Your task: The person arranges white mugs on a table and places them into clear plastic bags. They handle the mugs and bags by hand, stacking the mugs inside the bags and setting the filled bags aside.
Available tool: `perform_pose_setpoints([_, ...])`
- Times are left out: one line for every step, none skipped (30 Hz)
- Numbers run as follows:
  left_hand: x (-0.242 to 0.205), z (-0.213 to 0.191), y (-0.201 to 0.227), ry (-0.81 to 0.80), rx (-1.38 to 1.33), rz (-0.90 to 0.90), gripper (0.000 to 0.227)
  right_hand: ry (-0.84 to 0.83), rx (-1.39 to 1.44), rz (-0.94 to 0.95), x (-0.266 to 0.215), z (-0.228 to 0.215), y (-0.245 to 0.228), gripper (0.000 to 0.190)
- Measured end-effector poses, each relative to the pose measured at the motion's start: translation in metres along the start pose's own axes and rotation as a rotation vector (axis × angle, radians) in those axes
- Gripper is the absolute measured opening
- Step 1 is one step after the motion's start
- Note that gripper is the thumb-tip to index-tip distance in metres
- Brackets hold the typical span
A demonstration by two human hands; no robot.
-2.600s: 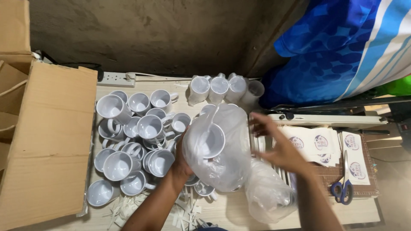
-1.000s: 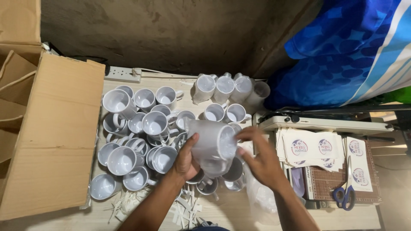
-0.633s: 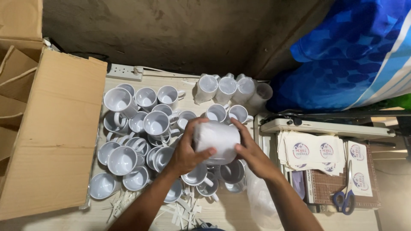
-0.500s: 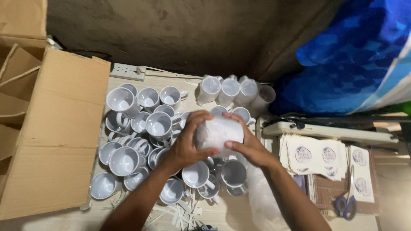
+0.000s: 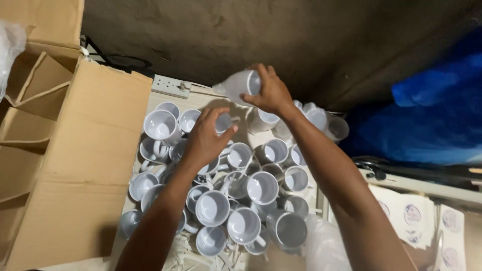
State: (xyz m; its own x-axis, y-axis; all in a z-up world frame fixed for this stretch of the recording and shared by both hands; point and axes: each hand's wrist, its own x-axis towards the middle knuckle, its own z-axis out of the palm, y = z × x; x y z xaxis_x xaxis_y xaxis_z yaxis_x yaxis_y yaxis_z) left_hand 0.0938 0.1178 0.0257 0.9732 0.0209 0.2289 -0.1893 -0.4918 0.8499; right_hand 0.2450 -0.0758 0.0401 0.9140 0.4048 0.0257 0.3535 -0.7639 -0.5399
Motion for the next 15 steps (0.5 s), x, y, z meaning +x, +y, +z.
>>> perform_pose_setpoints([0.003, 0.000, -0.002, 0.002, 0.002, -0.004, 0.052, -0.004, 0.002, -0.003, 0.009, 0.015, 0.014, 0.081])
perform_pose_setpoints([0.007, -0.001, -0.003, -0.034, 0.083, -0.066, 0.050, -0.012, -0.121, -0.064, 0.019, 0.030, 0.027, 0.086])
perform_pose_setpoints([0.010, -0.001, -0.005, -0.070, 0.164, -0.127, 0.049, -0.021, -0.245, -0.126, 0.029, 0.045, 0.040, 0.091])
perform_pose_setpoints([0.016, 0.001, -0.010, -0.068, 0.165, -0.129, 0.049, -0.022, -0.243, -0.129, 0.032, 0.050, 0.039, 0.091])
perform_pose_setpoints([0.020, 0.002, -0.015, -0.124, 0.260, -0.169, 0.050, -0.089, -0.347, -0.111, 0.035, 0.055, 0.038, 0.091])
perform_pose_setpoints([0.024, 0.004, -0.021, -0.183, 0.353, -0.209, 0.052, -0.158, -0.450, -0.090, 0.036, 0.061, 0.037, 0.090])
perform_pose_setpoints([0.031, 0.012, -0.035, -0.184, 0.353, -0.213, 0.052, -0.161, -0.449, -0.090, 0.037, 0.062, 0.038, 0.090])
perform_pose_setpoints([0.038, 0.019, -0.048, -0.226, 0.420, -0.202, 0.058, -0.244, -0.507, -0.085, 0.038, 0.063, 0.037, 0.091])
perform_pose_setpoints([0.044, 0.027, -0.061, -0.267, 0.487, -0.190, 0.064, -0.326, -0.565, -0.080, 0.038, 0.065, 0.037, 0.092])
perform_pose_setpoints([0.049, 0.034, -0.067, -0.269, 0.485, -0.191, 0.064, -0.328, -0.565, -0.079, 0.042, 0.071, 0.044, 0.092])
perform_pose_setpoints([0.055, 0.041, -0.073, -0.359, 0.548, -0.241, 0.065, -0.324, -0.591, -0.131, 0.045, 0.077, 0.051, 0.096])
perform_pose_setpoints([0.061, 0.048, -0.077, -0.450, 0.609, -0.290, 0.066, -0.320, -0.618, -0.183, 0.047, 0.082, 0.059, 0.100])
perform_pose_setpoints([0.064, 0.052, -0.081, -0.451, 0.608, -0.289, 0.066, -0.321, -0.619, -0.182, 0.047, 0.085, 0.061, 0.100])
perform_pose_setpoints([0.067, 0.057, -0.084, -0.485, 0.668, -0.293, 0.077, -0.331, -0.618, -0.191, 0.047, 0.088, 0.063, 0.101])
perform_pose_setpoints([0.071, 0.061, -0.087, -0.518, 0.729, -0.298, 0.088, -0.342, -0.617, -0.200, 0.046, 0.090, 0.065, 0.102])
